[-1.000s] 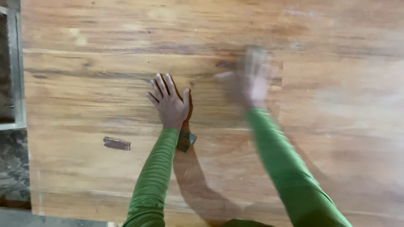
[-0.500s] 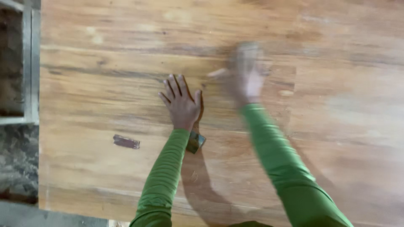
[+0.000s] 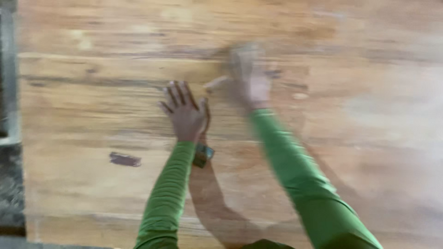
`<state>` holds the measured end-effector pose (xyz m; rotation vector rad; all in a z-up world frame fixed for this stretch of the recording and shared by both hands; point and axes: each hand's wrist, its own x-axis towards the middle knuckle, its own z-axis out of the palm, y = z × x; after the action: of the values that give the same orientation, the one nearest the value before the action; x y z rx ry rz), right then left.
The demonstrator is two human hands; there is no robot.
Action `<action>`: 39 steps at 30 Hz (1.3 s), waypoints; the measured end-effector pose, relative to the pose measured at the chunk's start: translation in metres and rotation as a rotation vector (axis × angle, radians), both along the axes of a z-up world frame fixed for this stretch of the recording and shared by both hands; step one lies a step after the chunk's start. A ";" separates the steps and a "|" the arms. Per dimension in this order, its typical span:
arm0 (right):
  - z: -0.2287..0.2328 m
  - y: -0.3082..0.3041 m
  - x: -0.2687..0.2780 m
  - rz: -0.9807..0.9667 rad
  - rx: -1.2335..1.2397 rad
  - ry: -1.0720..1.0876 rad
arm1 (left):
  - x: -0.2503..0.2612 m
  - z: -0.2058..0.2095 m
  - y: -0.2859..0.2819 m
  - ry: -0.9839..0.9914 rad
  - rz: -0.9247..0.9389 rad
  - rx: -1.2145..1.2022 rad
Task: The person sands a large wooden tabletop using a sanding block. They move the block back and forth across the surface, covering different areas to smooth the wood. The person occasionally pauses to wipe the surface with their hand to check the texture.
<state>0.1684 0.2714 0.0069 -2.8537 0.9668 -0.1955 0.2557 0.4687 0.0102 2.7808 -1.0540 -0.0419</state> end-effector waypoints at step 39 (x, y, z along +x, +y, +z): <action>0.038 -0.002 -0.373 -0.464 -0.092 0.003 | 0.000 0.011 0.006 0.082 0.000 0.022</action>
<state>-0.2043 0.2692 0.0450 -2.6577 1.6469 -0.2829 0.2555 0.4747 0.0212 2.7728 -1.0401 -0.1667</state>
